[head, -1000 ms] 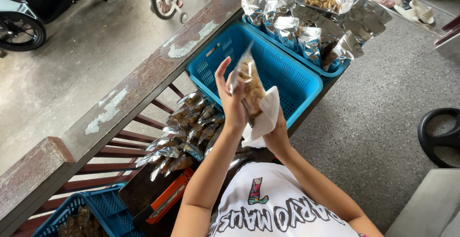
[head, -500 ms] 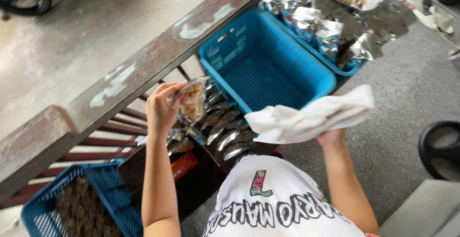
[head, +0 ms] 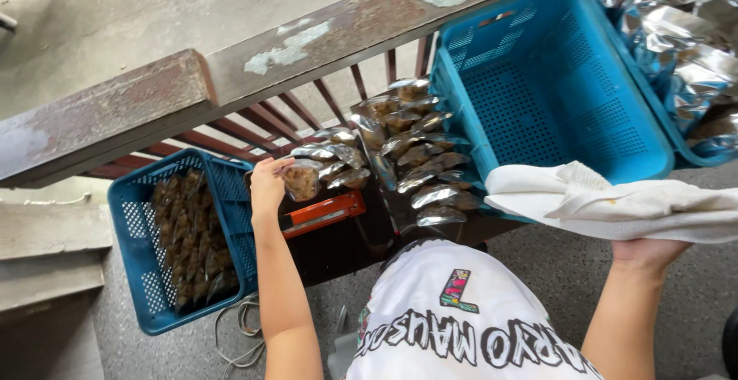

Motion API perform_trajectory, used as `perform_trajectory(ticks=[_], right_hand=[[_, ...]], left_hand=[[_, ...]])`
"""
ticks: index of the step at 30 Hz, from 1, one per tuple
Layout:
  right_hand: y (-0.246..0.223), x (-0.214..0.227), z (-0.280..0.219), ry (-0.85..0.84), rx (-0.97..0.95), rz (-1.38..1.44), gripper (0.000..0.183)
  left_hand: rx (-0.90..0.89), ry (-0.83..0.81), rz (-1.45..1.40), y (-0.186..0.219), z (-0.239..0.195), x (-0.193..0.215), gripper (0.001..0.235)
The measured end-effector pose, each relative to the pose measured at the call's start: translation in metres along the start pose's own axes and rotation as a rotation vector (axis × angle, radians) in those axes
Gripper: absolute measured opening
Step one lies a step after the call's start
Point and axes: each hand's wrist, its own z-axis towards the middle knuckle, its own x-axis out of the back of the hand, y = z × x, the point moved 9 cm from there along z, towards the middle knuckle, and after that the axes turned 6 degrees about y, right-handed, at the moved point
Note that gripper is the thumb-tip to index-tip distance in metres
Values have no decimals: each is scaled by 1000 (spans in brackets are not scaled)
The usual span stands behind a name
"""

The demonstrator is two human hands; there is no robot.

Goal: The person wipes sealed snack bags with a white cloth and places them into a blue basket. They then use a handheld heat sealer to seal the top of each bag before stacking them on a table.

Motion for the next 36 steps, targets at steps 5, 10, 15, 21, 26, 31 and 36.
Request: perform_trajectory(ticks=[5,10,15,21,26,31,36], right_hand=[[14,-37,-9,110,-50,-26,63],[12,-49,-24,297,-133,309,68],[-25,-14,-40,218,-93,21,51],[-66,27,-64,337,-34,-29,42],[-69,30,-67,229,3,86,41],[-64,18,-56,211,81,64,43],[-60,-12,-36,330,125,75,56]], left_hand=[[-45,78,-116,-81,-11,-41,40],[113,81,-218,-123,-34,-97,44],[524,47,-729,-141,-51,-142,46],[670,59,-828,-136,-52,-148,30],[852,4,-1138,-134,-55,-149,33],[356,20,-305,-103,-35,-117,36],[454,129,84,-93,-39,-100,40]])
